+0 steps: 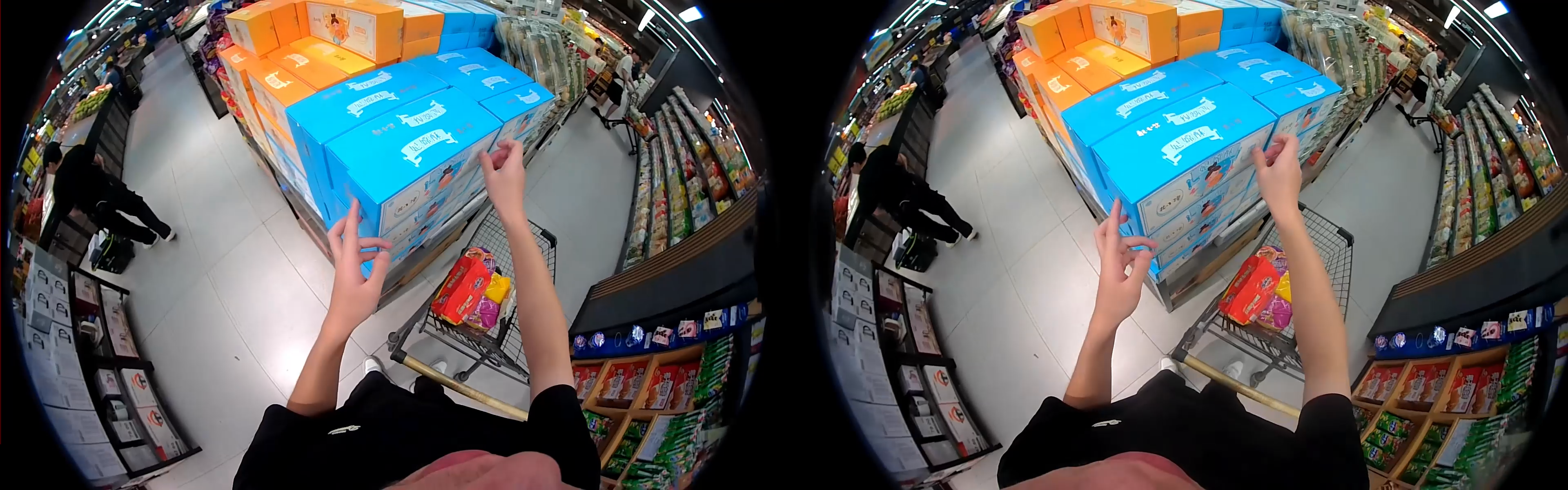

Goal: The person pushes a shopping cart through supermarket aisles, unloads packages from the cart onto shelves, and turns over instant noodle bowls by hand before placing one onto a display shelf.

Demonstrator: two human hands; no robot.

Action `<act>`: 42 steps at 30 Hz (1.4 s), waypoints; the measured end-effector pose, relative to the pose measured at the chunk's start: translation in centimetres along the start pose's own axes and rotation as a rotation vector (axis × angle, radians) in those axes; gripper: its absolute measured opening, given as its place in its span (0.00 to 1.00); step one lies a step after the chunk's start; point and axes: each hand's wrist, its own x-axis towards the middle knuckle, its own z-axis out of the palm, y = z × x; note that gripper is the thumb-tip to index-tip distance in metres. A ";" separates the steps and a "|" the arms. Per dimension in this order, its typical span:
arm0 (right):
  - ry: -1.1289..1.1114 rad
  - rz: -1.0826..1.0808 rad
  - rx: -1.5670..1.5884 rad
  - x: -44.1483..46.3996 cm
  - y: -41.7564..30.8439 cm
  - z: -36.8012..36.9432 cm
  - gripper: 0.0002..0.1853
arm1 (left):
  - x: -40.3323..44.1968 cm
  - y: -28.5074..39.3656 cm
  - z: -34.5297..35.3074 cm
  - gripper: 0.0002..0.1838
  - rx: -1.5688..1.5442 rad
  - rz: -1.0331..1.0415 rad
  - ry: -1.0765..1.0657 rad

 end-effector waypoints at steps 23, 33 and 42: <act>-0.673 0.657 -0.366 -31.2 12.9 -19.9 0.13 | 7.8 -3.9 -4.2 0.26 -1.396 0.060 -0.342; -0.436 0.728 -0.791 -46.0 5.2 -30.1 0.08 | 7.5 -10.5 -4.0 0.25 -1.568 0.045 -0.455; -0.603 0.735 -0.801 -47.7 7.6 -28.8 0.21 | -4.9 -8.5 -2.6 0.19 -0.859 -0.057 -0.401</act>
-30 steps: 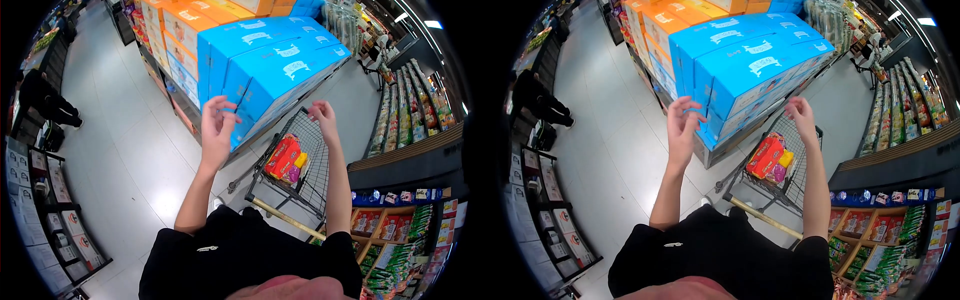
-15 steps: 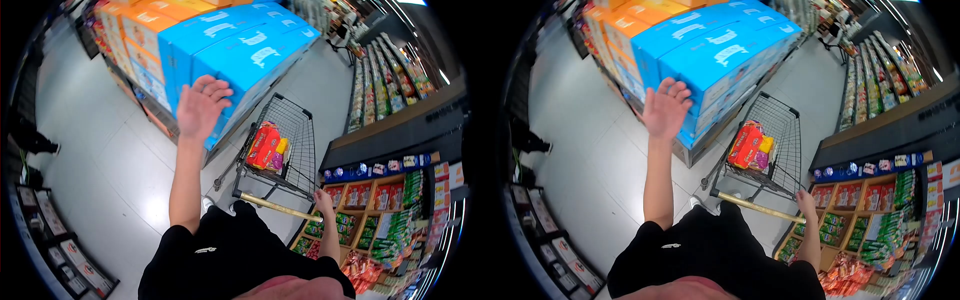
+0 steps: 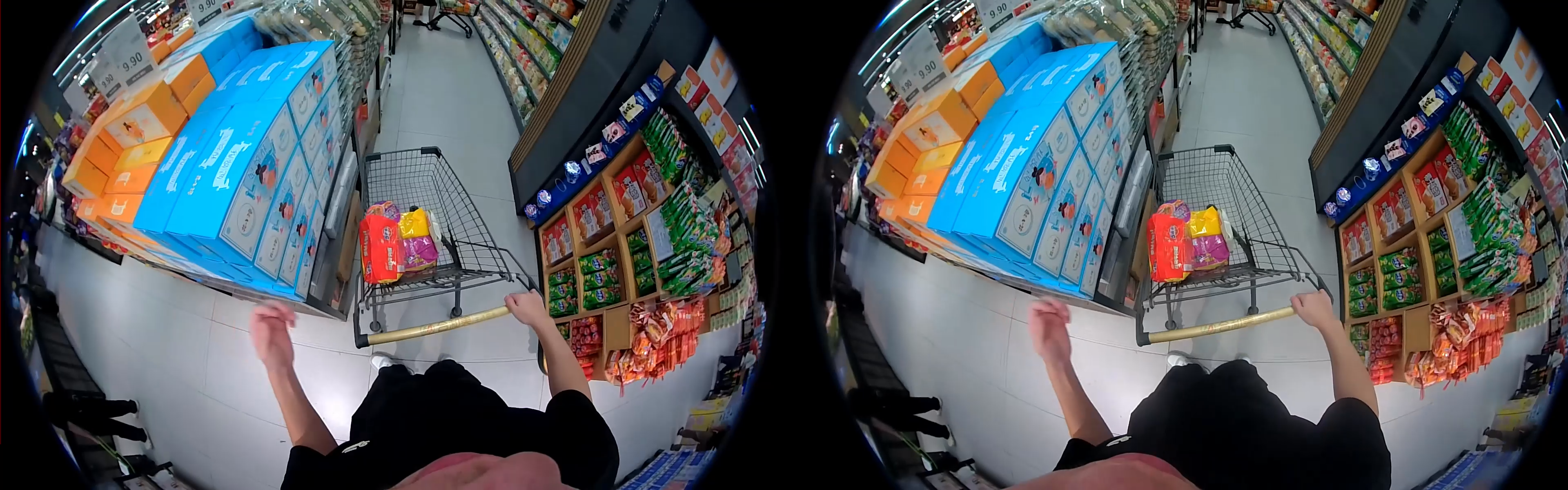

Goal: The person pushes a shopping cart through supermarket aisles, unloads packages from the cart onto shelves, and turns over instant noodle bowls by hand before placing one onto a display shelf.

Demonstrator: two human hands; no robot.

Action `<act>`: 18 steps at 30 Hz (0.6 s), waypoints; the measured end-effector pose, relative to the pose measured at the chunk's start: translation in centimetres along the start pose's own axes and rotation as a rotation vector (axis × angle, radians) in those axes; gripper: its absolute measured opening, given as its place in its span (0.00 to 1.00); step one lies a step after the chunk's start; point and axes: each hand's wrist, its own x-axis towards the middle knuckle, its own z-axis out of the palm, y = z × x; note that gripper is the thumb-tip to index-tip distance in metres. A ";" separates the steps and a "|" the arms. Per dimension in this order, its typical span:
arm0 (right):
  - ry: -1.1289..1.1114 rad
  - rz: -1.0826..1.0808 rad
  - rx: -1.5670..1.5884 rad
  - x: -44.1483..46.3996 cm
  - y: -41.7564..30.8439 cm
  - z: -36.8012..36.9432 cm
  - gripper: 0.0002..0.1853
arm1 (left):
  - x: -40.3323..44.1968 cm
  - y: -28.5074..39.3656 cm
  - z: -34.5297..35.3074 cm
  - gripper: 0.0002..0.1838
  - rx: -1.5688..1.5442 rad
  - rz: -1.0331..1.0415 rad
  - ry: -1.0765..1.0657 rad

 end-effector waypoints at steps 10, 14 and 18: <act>-0.081 -0.036 0.045 1.5 1.6 0.2 0.27 | -9.1 -14.0 11.7 0.16 1.264 -0.325 -0.471; -0.094 -0.063 0.013 2.0 2.4 0.4 0.30 | -10.5 -17.1 11.1 0.23 1.553 -0.375 -0.395; -0.132 -0.071 0.006 2.3 2.6 0.8 0.33 | -10.9 -17.0 12.6 0.22 1.629 -0.430 -0.305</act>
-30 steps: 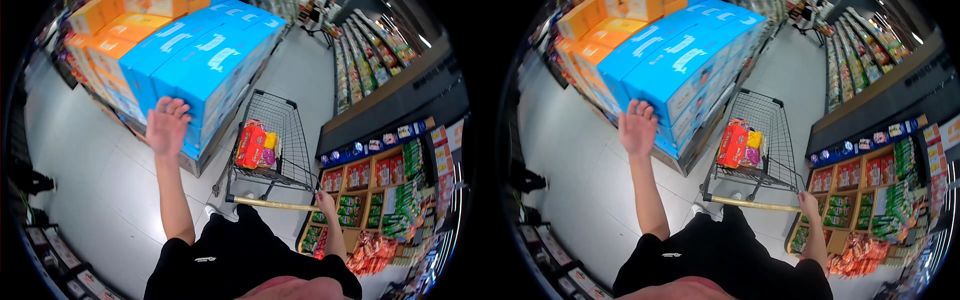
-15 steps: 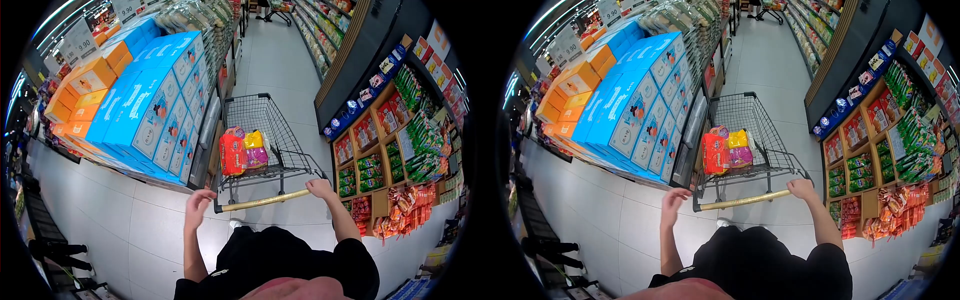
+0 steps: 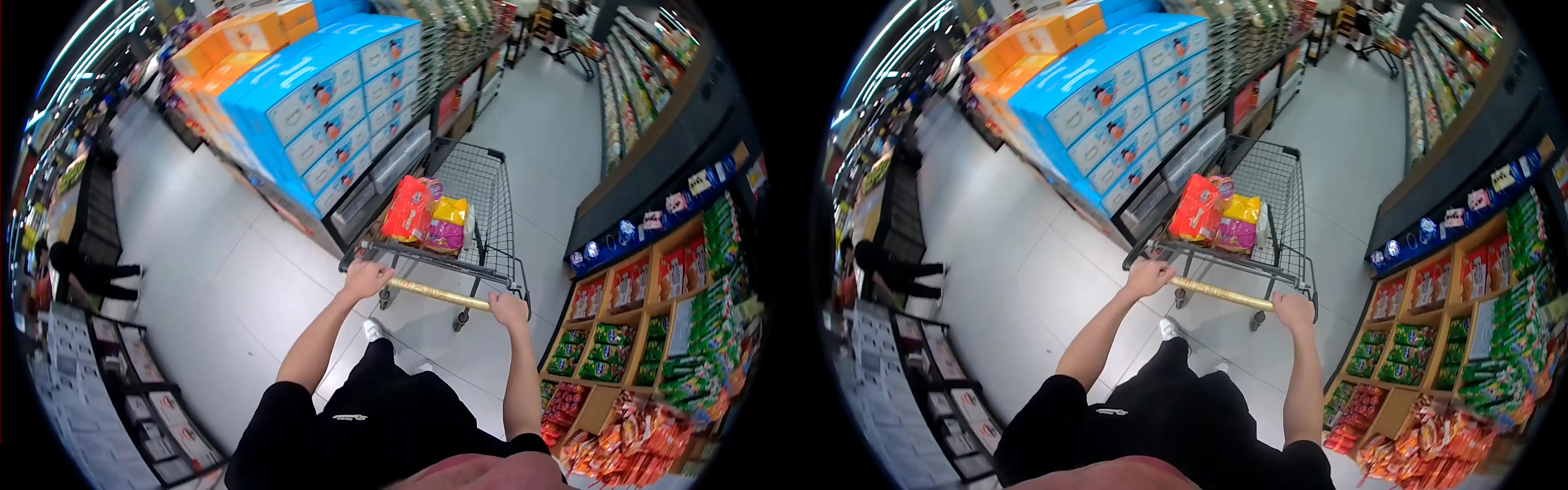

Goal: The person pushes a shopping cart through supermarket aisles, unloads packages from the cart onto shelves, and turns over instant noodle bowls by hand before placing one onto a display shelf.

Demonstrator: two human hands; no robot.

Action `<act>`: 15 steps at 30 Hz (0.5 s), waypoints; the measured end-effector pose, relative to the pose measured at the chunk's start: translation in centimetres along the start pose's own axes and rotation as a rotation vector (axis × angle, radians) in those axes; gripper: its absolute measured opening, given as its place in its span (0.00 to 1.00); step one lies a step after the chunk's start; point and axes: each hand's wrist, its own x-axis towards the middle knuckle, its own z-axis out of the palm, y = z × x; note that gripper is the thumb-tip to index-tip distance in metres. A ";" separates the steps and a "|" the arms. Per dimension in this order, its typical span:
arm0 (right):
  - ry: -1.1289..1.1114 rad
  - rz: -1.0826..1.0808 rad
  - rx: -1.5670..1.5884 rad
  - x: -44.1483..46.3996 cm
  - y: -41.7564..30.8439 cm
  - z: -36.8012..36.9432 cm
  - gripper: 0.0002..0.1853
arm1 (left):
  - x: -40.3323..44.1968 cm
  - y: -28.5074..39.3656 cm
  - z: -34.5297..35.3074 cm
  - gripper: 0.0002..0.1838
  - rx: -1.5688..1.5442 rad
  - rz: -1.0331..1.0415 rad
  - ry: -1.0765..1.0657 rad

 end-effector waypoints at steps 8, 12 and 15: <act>0.002 0.011 -0.026 -2.2 0.2 0.3 0.34 | -2.8 0.6 1.3 0.16 -0.112 -0.047 0.114; -0.009 0.048 -0.069 -4.2 0.0 0.6 0.33 | -5.1 0.6 1.4 0.12 -0.163 -0.013 0.140; -0.035 0.081 -0.060 -5.8 -0.7 1.3 0.32 | -6.9 -0.3 1.7 0.10 -0.186 0.035 0.158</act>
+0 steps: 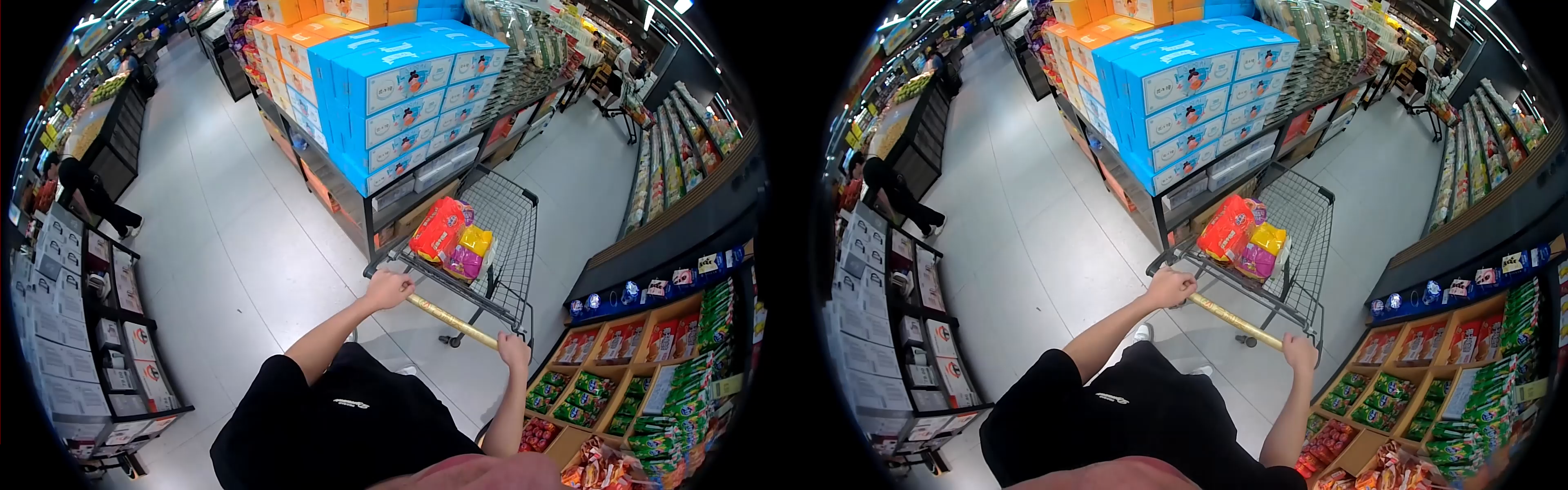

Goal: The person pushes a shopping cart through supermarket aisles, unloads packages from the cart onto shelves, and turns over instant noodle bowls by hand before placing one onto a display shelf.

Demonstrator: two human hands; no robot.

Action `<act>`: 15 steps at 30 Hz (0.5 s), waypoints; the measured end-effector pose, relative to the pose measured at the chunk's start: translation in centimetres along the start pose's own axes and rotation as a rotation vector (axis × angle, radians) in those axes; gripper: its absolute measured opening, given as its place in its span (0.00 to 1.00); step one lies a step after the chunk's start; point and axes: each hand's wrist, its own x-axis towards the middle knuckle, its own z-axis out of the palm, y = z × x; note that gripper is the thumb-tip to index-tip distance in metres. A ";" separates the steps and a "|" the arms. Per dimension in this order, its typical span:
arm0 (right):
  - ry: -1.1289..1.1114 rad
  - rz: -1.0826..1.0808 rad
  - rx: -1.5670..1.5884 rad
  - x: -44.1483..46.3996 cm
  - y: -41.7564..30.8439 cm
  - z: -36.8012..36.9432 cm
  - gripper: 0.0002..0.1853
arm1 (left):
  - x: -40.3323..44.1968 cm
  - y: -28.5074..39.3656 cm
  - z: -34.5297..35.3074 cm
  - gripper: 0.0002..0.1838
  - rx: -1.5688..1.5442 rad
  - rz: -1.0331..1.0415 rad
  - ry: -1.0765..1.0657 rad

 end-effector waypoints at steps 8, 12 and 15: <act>-0.054 0.140 0.019 -4.2 -4.2 1.8 0.30 | -2.3 -2.8 -4.2 0.09 -0.223 0.056 -0.082; 0.020 0.206 0.037 -5.9 -4.9 4.1 0.25 | 1.2 -5.5 -7.4 0.08 -0.936 -0.034 0.019; 0.053 0.244 0.023 -6.9 -5.2 5.5 0.23 | 6.8 -6.0 -15.9 0.19 -0.907 0.009 0.280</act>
